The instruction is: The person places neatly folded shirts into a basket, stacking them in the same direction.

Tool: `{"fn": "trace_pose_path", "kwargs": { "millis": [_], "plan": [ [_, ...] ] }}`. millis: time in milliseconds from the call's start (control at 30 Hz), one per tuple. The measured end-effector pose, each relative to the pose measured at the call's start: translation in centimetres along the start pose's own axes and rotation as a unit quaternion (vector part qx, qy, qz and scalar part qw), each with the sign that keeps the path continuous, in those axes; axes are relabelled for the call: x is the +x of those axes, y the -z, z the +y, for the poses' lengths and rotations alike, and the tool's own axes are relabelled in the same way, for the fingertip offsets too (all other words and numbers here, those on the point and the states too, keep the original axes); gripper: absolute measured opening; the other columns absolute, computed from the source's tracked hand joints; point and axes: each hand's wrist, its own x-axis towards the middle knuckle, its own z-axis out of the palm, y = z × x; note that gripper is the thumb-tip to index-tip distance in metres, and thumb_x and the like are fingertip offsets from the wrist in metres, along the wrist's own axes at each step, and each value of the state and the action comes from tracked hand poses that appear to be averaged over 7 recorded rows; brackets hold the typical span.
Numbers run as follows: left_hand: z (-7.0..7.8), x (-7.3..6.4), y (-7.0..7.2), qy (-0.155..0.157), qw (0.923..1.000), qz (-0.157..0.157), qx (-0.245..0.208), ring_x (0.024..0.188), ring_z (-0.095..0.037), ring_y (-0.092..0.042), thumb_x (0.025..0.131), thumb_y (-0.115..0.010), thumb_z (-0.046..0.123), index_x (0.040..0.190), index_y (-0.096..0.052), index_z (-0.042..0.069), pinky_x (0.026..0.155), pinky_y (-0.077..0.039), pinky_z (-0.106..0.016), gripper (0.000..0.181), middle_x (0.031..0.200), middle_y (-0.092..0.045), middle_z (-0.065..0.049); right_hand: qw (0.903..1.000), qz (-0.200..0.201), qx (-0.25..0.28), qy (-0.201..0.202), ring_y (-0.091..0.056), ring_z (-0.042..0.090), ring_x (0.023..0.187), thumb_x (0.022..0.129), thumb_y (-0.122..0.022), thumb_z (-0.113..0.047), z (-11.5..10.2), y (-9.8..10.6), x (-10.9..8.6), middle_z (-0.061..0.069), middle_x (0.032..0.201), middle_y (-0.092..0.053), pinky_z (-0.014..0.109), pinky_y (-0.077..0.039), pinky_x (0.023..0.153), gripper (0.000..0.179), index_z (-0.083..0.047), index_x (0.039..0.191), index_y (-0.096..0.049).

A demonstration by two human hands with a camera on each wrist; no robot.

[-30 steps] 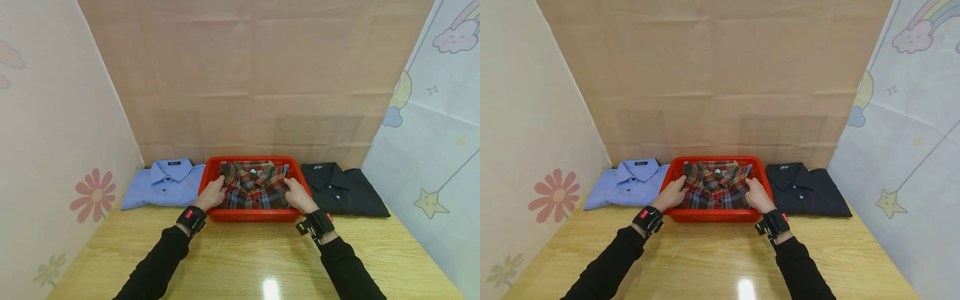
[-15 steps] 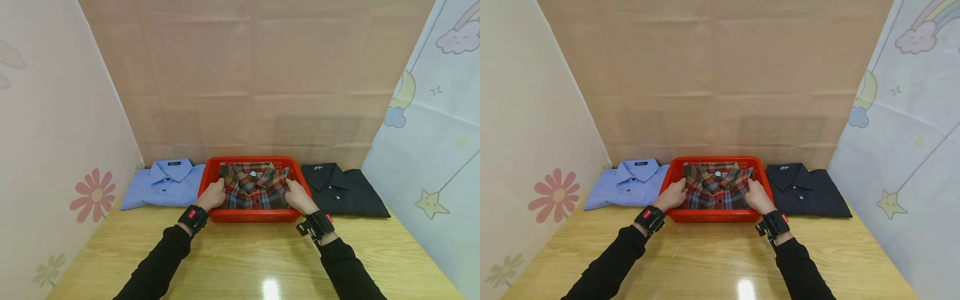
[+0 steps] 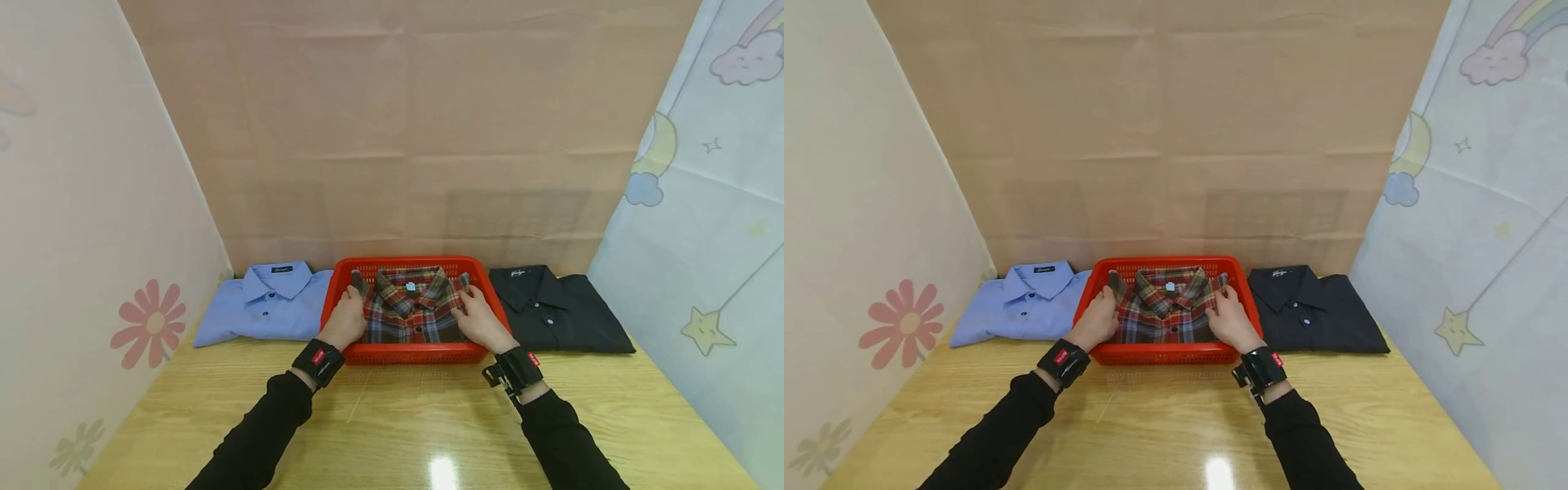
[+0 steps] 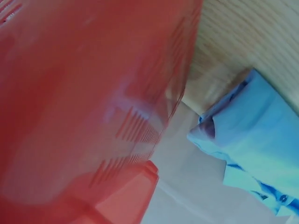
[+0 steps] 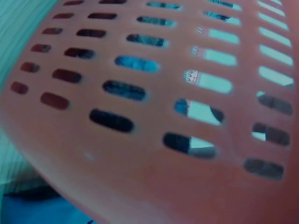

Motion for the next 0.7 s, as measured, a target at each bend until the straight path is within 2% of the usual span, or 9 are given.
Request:
{"fn": "trace_pose_path", "kwargs": {
  "millis": [133,267,367,400,467,500,533,600,700],
  "plan": [
    [0.1,-0.7,0.2,-0.027,0.9996,0.003,-0.002,0.137,-0.050,-0.035,0.091,-0.060,0.000,0.149,-0.025,-0.011,0.106,-0.042,-0.053,0.068,0.152,-0.023,-0.037,0.9992,0.006,-0.037,0.014,-0.032,0.053,0.136,0.103,-0.048,-0.018,-0.2,-0.2,0.0,0.035,0.155,-0.019,0.062,-0.033,0.109,0.053,0.017,0.141,-0.038],
    [0.3,-1.2,0.5,-0.069,0.9970,0.004,0.033,0.146,-0.050,-0.017,0.093,-0.065,0.012,0.141,-0.046,-0.006,0.110,-0.035,-0.059,0.054,0.155,-0.022,-0.034,0.9941,0.026,-0.097,0.041,-0.031,0.051,0.139,0.101,-0.053,-0.020,-0.4,-0.4,-0.3,0.034,0.147,-0.038,0.059,-0.029,0.113,0.045,0.014,0.130,-0.054],
    [0.5,-1.4,0.6,-0.105,0.9923,0.002,0.065,0.146,-0.047,-0.021,0.094,-0.065,0.017,0.129,-0.061,-0.002,0.113,-0.028,-0.061,0.040,0.150,-0.038,-0.029,0.9881,0.042,-0.132,0.067,-0.036,0.048,0.138,0.099,-0.056,-0.021,-0.4,-0.6,-0.4,0.030,0.135,-0.054,0.056,-0.034,0.111,0.037,0.009,0.118,-0.065],
    [0.5,-1.4,0.6,-0.115,0.9912,-0.010,0.066,0.146,-0.045,-0.023,0.095,-0.065,0.018,0.126,-0.063,-0.001,0.115,-0.025,-0.060,0.037,0.147,-0.043,-0.026,0.9874,0.042,-0.135,0.070,-0.045,0.047,0.131,0.099,-0.057,-0.021,-0.4,-0.7,-0.4,0.028,0.124,-0.061,0.054,-0.041,0.105,0.033,0.007,0.113,-0.068],
    [0.5,-1.4,0.6,-0.130,0.9889,-0.043,0.058,0.144,-0.043,-0.029,0.096,-0.062,0.019,0.124,-0.066,-0.001,0.117,-0.021,-0.059,0.033,0.141,-0.053,-0.022,0.9871,0.034,-0.139,0.072,-0.062,0.041,0.104,0.099,-0.057,-0.022,-0.5,-0.7,-0.4,0.021,0.097,-0.069,0.046,-0.052,0.082,0.027,0.001,0.098,-0.071],
    [0.5,-1.3,0.6,-0.133,0.9878,-0.063,0.050,0.143,-0.042,-0.031,0.097,-0.061,0.019,0.124,-0.065,0.000,0.118,-0.020,-0.058,0.034,0.138,-0.056,-0.020,0.9884,0.025,-0.134,0.067,-0.065,0.036,0.087,0.099,-0.057,-0.023,-0.5,-0.8,-0.4,0.015,0.082,-0.067,0.041,-0.050,0.069,0.026,-0.002,0.090,-0.071],
    [0.4,-1.2,0.6,-0.132,0.9867,-0.085,0.043,0.141,-0.041,-0.036,0.098,-0.060,0.020,0.127,-0.064,0.000,0.117,-0.022,-0.057,0.035,0.136,-0.058,-0.018,0.9900,0.015,-0.127,0.058,-0.061,0.030,0.070,0.099,-0.057,-0.024,-0.5,-0.8,-0.4,0.010,0.069,-0.061,0.036,-0.044,0.058,0.028,-0.005,0.082,-0.068],
    [0.4,-1.1,0.6,-0.121,0.9849,-0.121,0.026,0.134,-0.037,-0.047,0.099,-0.058,0.023,0.132,-0.060,0.001,0.115,-0.030,-0.052,0.039,0.132,-0.062,-0.015,0.9925,-0.007,-0.116,0.037,-0.044,0.021,0.050,0.100,-0.055,-0.026,-0.6,-0.8,-0.4,0.003,0.056,-0.045,0.031,-0.028,0.051,0.033,-0.010,0.071,-0.060],
    [0.2,-0.9,0.7,-0.092,0.9823,-0.162,0.013,0.120,-0.031,-0.059,0.101,-0.055,0.028,0.139,-0.054,0.003,0.107,-0.042,-0.048,0.046,0.126,-0.066,-0.012,0.9931,-0.024,-0.112,0.026,-0.032,0.015,0.045,0.101,-0.054,-0.029,-0.7,-0.7,-0.5,-0.002,0.051,-0.035,0.027,-0.023,0.049,0.042,-0.013,0.062,-0.051]
  ]
}}
